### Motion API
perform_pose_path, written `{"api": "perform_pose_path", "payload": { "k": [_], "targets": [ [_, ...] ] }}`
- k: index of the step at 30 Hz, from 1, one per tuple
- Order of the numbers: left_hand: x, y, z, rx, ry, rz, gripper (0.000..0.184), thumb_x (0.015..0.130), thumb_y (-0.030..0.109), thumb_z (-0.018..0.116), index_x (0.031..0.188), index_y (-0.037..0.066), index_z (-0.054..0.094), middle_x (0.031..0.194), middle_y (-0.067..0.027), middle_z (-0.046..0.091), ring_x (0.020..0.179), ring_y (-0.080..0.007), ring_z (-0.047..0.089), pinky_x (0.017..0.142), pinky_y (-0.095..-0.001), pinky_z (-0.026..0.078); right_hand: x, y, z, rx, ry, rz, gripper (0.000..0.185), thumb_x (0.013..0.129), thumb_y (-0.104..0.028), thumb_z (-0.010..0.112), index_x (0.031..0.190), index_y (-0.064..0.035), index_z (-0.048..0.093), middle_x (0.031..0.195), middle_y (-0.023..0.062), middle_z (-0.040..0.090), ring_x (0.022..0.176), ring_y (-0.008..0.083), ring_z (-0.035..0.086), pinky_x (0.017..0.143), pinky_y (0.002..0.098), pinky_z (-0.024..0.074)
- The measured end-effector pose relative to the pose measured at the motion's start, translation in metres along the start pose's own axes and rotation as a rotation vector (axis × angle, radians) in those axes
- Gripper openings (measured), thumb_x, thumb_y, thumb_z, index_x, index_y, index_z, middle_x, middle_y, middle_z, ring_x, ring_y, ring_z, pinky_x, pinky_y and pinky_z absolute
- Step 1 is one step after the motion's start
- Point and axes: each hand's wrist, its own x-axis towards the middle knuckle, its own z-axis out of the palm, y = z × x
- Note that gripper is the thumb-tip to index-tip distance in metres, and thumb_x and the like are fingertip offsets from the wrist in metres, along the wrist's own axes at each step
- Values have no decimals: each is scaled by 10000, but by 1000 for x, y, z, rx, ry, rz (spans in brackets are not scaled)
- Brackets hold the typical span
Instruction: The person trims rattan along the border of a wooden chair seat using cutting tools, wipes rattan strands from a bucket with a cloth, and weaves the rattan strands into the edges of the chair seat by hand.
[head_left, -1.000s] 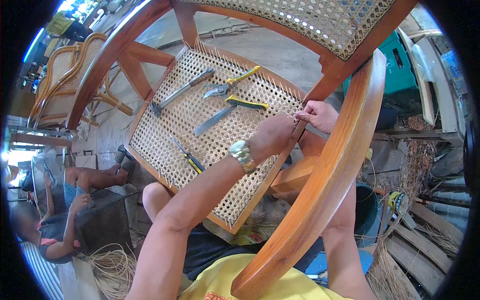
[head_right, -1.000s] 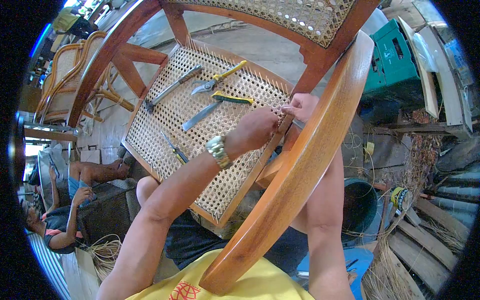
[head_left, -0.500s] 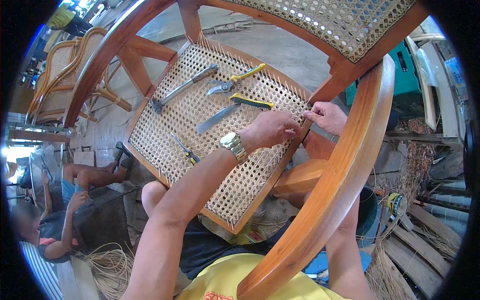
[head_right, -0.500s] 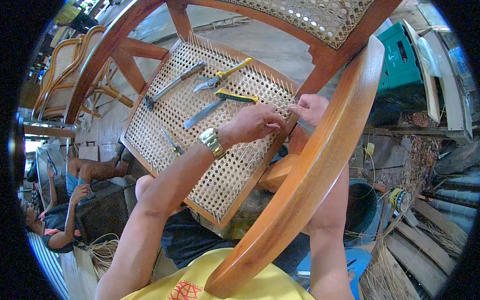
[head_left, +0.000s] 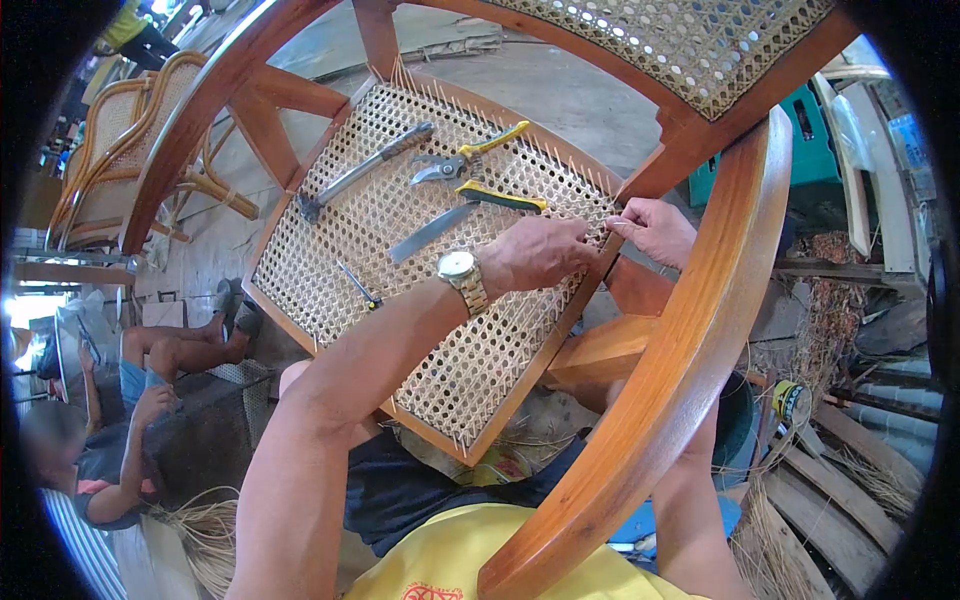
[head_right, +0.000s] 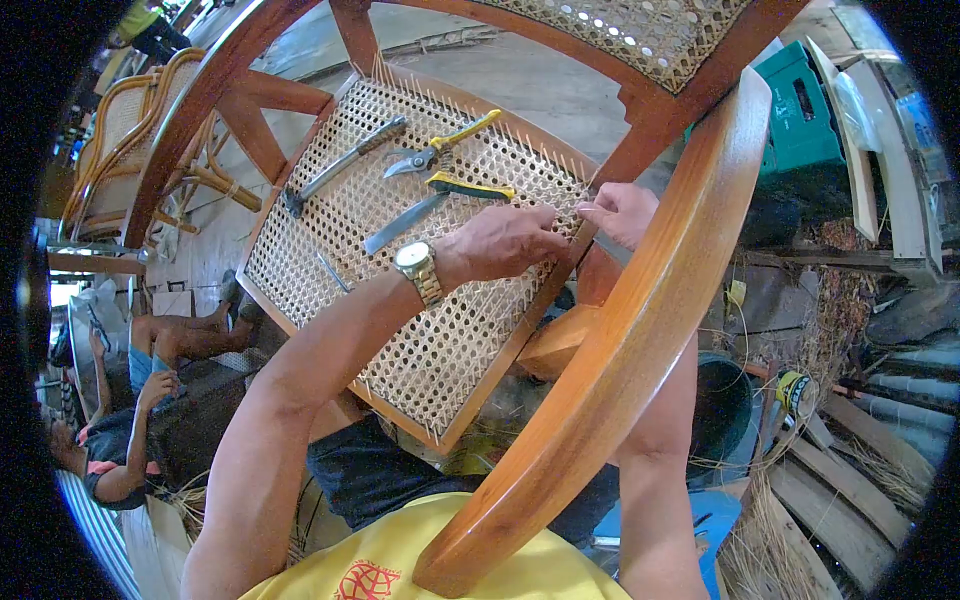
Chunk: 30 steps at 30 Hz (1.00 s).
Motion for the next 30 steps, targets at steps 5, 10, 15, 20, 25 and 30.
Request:
{"api": "perform_pose_path", "payload": {
  "k": [5, 10, 15, 20, 25, 30],
  "targets": [
    [-15, 14, 19, 109, 114, -20, 298, 873, 128, 645, 1142, 256, 649, 984, -84, 545, 861, -284, 651, 702, -411, 539, -5, -9, -3, -24, 8, 17, 350, 953, -336, 717, 841, -12, 648, 701, 9, 595, 680, 80, 509, 601, 305, 441],
    [-16, 20, 26, 21, 246, -81, 272, 890, 101, 610, 1117, 246, 646, 995, -72, 539, 824, -295, 644, 694, -429, 528, -11, -13, -6, -107, 54, 42, 401, 944, -406, 706, 859, -17, 660, 706, 70, 630, 672, 131, 559, 610, 348, 460],
    [-5, 13, 13, -49, 121, -108, 244, 914, 103, 597, 1100, 247, 662, 975, -74, 546, 824, -298, 658, 672, -416, 536, -11, -5, -2, -96, 79, 6, 424, 938, -436, 704, 863, -21, 666, 696, 83, 626, 668, 151, 567, 611, 369, 462],
    [-7, 11, 11, 51, 75, -25, 230, 915, 136, 611, 1102, 255, 673, 941, -75, 554, 830, -288, 661, 653, -406, 539, -11, -5, -1, -82, 110, 8, 432, 934, -445, 708, 864, -20, 667, 694, 81, 623, 668, 155, 569, 612, 373, 462],
    [-4, 9, 16, -133, 156, -110, 129, 937, 185, 631, 1043, 223, 694, 936, -65, 571, 864, -281, 656, 696, -413, 533, -10, -8, -4, -122, 81, 32, 406, 943, -413, 704, 859, -18, 662, 689, 72, 613, 662, 144, 547, 610, 358, 454],
    [-5, 7, 18, -191, 166, -172, 109, 951, 212, 640, 1020, 158, 704, 961, -70, 593, 896, -293, 649, 743, -423, 528, -9, -6, -3, -111, 59, 3, 389, 951, -390, 697, 851, -17, 658, 686, 66, 605, 658, 131, 533, 604, 348, 446]
  ]
}}
